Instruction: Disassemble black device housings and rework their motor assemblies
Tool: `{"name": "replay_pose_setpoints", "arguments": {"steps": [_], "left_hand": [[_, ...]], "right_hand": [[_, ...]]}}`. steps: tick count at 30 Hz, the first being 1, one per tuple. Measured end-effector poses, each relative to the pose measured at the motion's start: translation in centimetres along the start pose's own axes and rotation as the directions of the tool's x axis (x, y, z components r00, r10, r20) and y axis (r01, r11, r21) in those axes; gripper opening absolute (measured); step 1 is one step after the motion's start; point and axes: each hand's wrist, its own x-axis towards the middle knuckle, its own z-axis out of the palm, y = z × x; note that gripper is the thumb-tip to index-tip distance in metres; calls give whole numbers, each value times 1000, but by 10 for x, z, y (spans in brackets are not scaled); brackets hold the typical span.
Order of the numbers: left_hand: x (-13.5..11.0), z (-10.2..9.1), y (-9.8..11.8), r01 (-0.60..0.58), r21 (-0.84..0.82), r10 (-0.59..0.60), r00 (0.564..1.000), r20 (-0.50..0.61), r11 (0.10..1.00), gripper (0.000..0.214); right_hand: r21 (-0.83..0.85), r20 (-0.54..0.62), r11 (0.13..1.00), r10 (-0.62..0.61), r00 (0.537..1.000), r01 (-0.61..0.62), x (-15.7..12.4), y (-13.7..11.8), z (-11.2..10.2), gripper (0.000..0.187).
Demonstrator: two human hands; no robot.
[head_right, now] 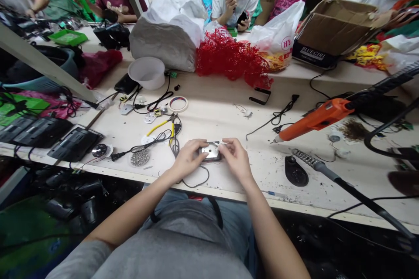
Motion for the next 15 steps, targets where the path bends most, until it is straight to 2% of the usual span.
{"name": "replay_pose_setpoints", "arguments": {"steps": [4, 9, 12, 15], "left_hand": [[-4, -6, -2, -27, -27, 27, 1000, 13, 999, 23], [-7, -3, -4, -32, -20, 32, 999, 0, 999, 26], [-10, 1, -5, -58, 35, 58, 998, -17, 998, 27], [-12, -1, -6, -100, 68, 100, 995, 0, 993, 31]], "right_hand": [[44, -13, 999, 25, 1000, -25, -6, 1, 2, 58], [-32, -134, 999, -32, 990, 27, -12, 5, 4, 55], [-87, -129, 996, -48, 990, 37, -10, 4, 4, 54], [-50, -110, 999, -12, 994, 6, -6, 0, 3, 55]]}}
